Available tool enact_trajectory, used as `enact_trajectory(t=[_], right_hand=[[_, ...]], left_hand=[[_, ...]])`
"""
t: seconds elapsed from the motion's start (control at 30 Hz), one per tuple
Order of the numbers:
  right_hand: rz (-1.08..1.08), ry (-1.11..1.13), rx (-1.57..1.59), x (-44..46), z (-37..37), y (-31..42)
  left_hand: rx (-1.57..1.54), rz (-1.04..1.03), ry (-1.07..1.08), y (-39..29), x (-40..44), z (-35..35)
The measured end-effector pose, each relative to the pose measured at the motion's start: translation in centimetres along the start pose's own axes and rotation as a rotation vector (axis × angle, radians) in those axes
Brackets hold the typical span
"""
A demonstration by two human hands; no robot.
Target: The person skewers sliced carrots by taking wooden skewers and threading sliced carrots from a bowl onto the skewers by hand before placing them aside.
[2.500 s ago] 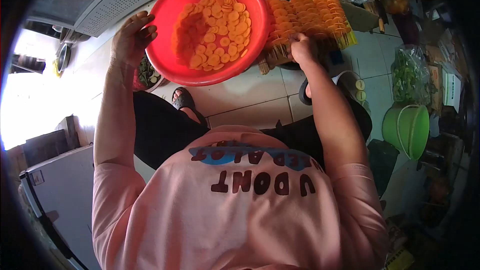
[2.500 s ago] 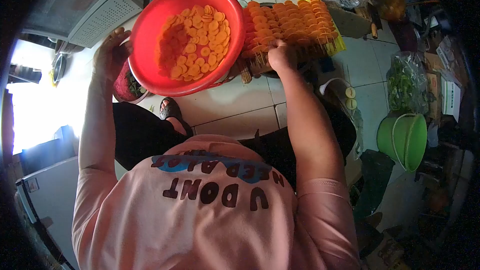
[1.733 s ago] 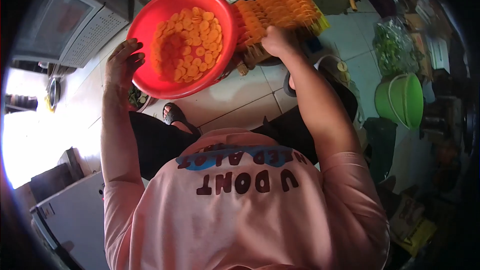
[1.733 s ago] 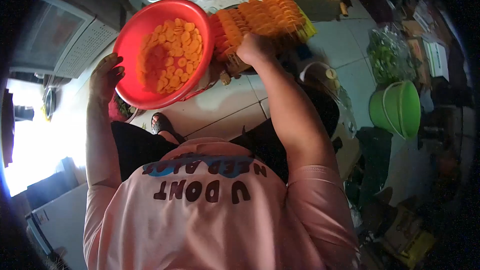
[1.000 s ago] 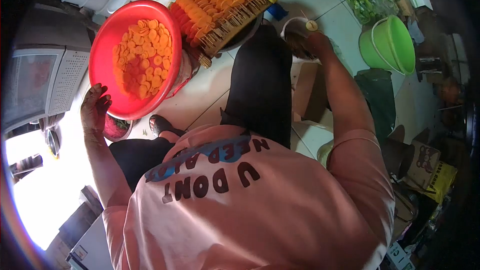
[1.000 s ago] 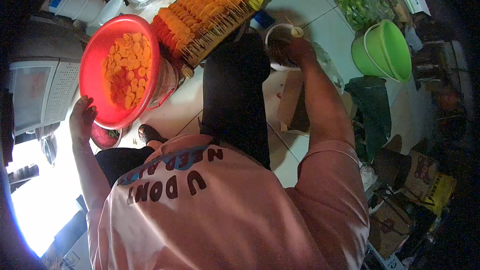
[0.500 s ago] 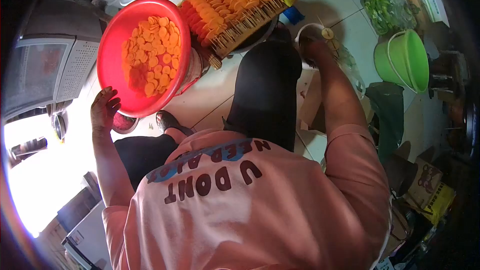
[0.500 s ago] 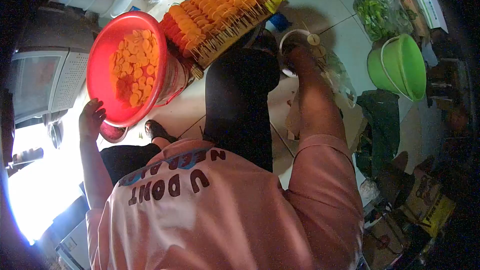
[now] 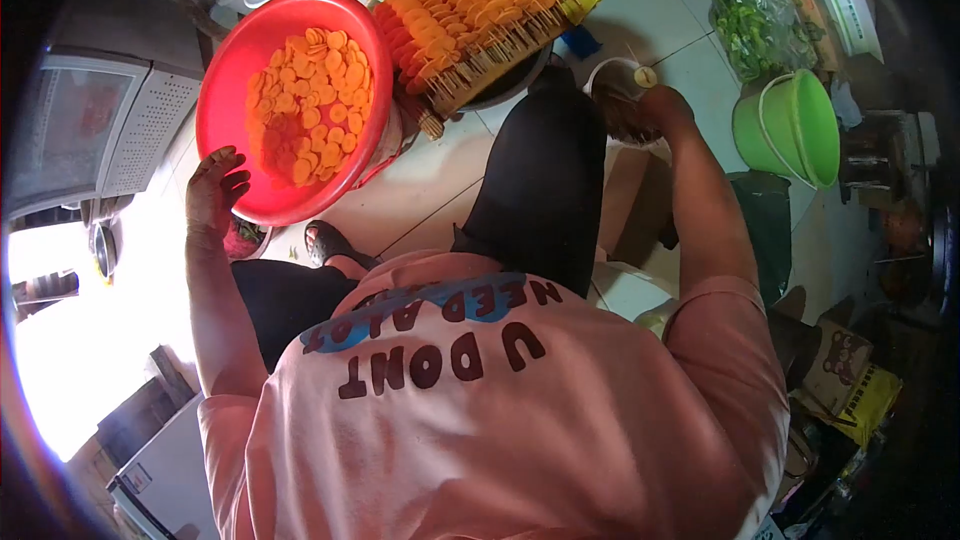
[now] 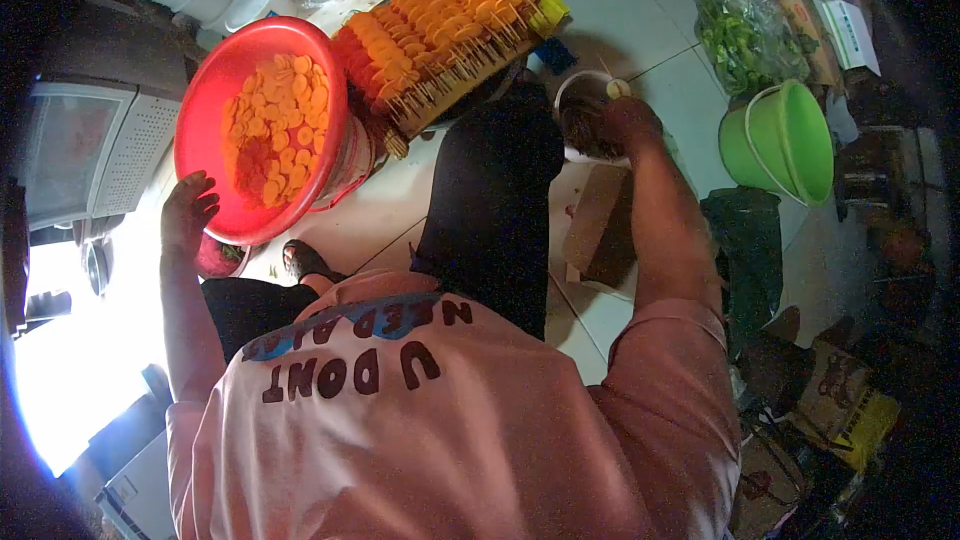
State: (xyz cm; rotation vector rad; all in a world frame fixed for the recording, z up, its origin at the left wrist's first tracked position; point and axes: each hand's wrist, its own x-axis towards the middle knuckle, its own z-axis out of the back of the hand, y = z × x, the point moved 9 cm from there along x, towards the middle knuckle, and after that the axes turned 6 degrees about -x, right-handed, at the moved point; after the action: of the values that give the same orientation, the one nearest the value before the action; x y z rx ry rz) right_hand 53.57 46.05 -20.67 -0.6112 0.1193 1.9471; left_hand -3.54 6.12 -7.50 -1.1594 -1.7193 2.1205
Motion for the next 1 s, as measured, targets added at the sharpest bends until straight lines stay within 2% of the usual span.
enact_trajectory(t=[0.07,0.17,0.23,0.27,0.33,0.4,0.47,0.57,0.6,0.67,0.7,0.83,0.93,1.0], right_hand=[[-0.016,-0.015,0.036,-1.5,2.0,-1.2],[-0.248,0.016,0.292,-5.2,5.6,-3.5],[-0.165,-0.191,0.443,-5.1,7.3,-5.3],[-0.254,-0.134,0.737,-9.2,10.9,-2.5],[-0.104,-0.216,1.010,-10.8,14.6,0.5],[0.142,-0.248,1.150,-12.7,19.0,6.4],[0.372,-0.225,1.173,-14.9,22.6,13.7],[0.561,-0.100,1.117,-17.0,24.4,24.4],[0.611,-0.070,1.080,-17.3,24.4,27.3],[0.716,-0.055,0.966,-17.4,23.8,32.0],[0.751,0.025,1.004,-17.2,23.0,33.8],[0.853,0.183,1.015,-16.4,22.0,38.7],[0.904,0.270,1.073,-15.9,22.1,41.5],[0.874,0.373,1.151,-14.7,21.7,42.9]], left_hand=[[-0.001,0.001,-0.007,-0.2,0.0,-0.4],[-0.020,-0.012,0.057,-0.5,0.3,-1.4],[-0.069,-0.050,0.100,-1.1,0.6,-2.1],[-0.072,-0.070,0.088,-1.7,0.4,-2.7],[-0.174,-0.090,0.272,-3.3,-0.6,-5.5],[-0.147,-0.132,0.331,-4.2,0.0,-7.3],[-0.216,-0.105,0.441,-5.7,-2.1,-10.1],[-0.348,-0.046,0.588,-6.9,-2.8,-12.0],[-0.361,-0.047,0.567,-7.3,-3.1,-11.9],[-0.644,-0.133,0.609,-9.4,-3.8,-11.5],[-0.647,-0.244,0.603,-9.9,-3.3,-10.6],[-0.552,-0.259,0.449,-9.3,-1.6,-7.3],[-0.545,-0.311,0.542,-10.0,-2.7,-7.3],[-0.559,-0.258,0.478,-9.3,-1.9,-6.8]])
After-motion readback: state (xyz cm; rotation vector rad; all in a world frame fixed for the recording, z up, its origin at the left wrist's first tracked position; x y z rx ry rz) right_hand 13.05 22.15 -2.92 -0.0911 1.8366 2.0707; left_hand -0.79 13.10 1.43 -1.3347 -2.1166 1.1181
